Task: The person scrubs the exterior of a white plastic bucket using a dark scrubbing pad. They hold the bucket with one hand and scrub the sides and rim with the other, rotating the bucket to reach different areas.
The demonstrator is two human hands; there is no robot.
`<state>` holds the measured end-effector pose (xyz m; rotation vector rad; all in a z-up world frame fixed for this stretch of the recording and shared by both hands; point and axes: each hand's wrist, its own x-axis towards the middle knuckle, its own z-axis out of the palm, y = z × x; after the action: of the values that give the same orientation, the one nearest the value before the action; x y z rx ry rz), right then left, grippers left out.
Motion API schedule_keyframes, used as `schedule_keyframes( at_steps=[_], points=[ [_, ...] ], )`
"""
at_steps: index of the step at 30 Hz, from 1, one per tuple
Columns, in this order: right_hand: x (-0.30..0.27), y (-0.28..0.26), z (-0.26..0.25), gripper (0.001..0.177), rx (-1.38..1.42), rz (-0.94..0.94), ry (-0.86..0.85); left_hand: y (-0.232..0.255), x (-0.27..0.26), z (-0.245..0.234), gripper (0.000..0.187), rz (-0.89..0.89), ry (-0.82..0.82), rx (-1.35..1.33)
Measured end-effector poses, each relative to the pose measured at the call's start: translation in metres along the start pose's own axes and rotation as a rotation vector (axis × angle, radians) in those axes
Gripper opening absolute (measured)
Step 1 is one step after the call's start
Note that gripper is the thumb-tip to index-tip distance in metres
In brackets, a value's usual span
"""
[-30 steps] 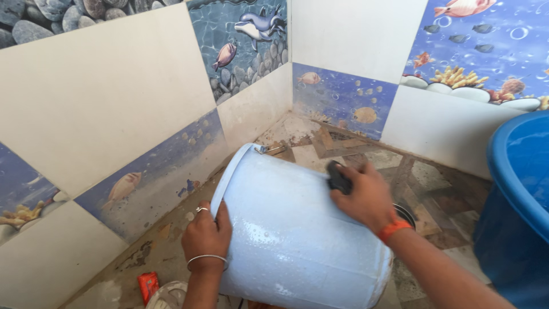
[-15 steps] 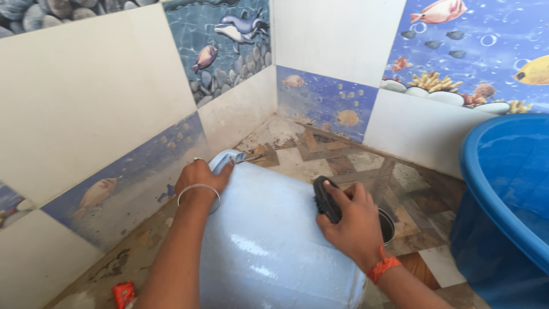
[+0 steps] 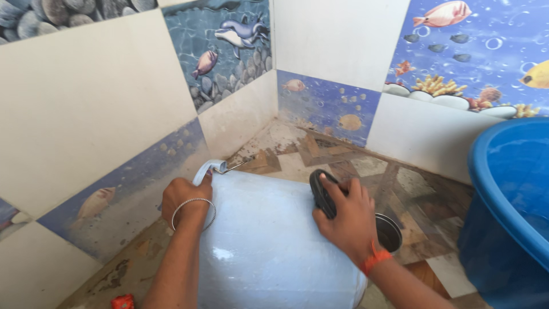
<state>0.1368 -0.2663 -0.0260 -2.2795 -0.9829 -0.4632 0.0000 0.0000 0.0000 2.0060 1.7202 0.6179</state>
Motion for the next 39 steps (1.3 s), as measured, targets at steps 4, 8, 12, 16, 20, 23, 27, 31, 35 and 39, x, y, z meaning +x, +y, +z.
schedule_keyframes(
  at_steps=[4, 8, 12, 16, 20, 23, 27, 31, 35, 39],
  points=[
    [0.031, 0.002, 0.021, 0.064, -0.008, -0.002, -0.043, -0.006, 0.007, -0.001, 0.056, -0.079, 0.018, -0.059],
    [0.046, 0.010, 0.034, 0.065, -0.039, -0.005, -0.022, 0.001, 0.019, 0.004, 0.056, -0.123, 0.004, -0.047],
    [0.049, 0.019, 0.038, 0.064, -0.071, 0.093, -0.034, 0.021, 0.023, 0.009, 0.054, -0.088, -0.008, -0.052],
    [0.056, 0.032, 0.028, 0.065, -0.055, 0.178, -0.057, 0.052, 0.015, 0.009, 0.047, -0.027, -0.048, -0.101],
    [0.066, 0.034, 0.023, 0.064, -0.012, 0.040, -0.016, 0.060, 0.006, 0.002, 0.044, 0.035, -0.109, -0.127],
    [0.075, 0.026, 0.022, 0.064, -0.017, -0.007, -0.004, 0.056, 0.000, -0.002, 0.040, 0.143, -0.073, -0.171],
    [0.078, 0.011, 0.022, 0.066, -0.021, 0.001, -0.070, 0.046, -0.006, 0.003, 0.047, 0.200, -0.011, -0.265],
    [0.073, 0.003, 0.023, 0.066, -0.017, 0.008, -0.087, 0.032, -0.010, 0.006, 0.049, 0.285, 0.063, -0.279],
    [0.070, -0.001, 0.024, 0.066, -0.015, 0.023, -0.096, 0.016, -0.024, 0.002, 0.043, 0.295, 0.062, -0.306],
    [0.069, -0.013, 0.023, 0.065, 0.048, -0.034, -0.057, -0.003, -0.044, -0.004, 0.046, 0.289, 0.049, -0.272]
  ],
)
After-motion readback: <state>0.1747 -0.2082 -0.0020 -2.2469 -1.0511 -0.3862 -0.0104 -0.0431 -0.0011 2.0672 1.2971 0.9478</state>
